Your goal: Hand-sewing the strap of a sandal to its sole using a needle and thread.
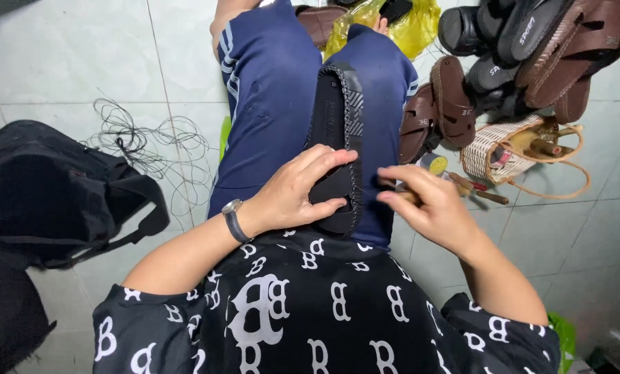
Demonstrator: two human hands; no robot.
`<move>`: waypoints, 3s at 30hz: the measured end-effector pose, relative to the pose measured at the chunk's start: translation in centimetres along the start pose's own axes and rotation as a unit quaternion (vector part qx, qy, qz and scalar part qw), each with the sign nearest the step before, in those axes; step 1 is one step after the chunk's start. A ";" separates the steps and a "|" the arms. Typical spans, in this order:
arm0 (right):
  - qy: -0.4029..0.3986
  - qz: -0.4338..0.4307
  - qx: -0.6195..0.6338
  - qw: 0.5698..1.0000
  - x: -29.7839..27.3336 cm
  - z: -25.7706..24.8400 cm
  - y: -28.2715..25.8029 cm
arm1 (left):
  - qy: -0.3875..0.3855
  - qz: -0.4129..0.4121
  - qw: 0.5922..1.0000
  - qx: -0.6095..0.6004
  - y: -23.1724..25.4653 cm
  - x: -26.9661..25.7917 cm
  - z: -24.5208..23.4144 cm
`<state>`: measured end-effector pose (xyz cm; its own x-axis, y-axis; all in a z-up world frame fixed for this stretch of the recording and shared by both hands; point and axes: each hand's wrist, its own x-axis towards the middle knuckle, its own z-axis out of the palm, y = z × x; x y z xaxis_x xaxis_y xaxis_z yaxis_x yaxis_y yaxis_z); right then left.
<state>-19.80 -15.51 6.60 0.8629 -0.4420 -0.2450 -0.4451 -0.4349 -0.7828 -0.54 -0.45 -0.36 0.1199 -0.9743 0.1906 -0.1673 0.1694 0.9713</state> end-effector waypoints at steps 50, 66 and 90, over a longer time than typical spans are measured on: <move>0.014 -0.317 -0.328 0.890 3.8 -0.6 -1.0 | -0.128 -0.109 0.936 -0.308 6.2 4.0 -7.8; -0.022 -0.233 -0.293 0.927 1.5 0.2 -1.2 | -0.019 -0.006 0.971 0.237 3.7 0.6 -4.2; 0.003 -0.115 -0.281 0.953 -0.1 4.7 -0.4 | -0.065 -0.150 0.948 -0.272 0.3 1.4 -4.5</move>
<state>-18.61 -11.53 4.26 0.9522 -0.2889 -0.0991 -0.3044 -0.8713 -0.3850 3.97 -1.06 0.85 -0.0449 -0.9949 -0.0904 0.3900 -0.1008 0.9153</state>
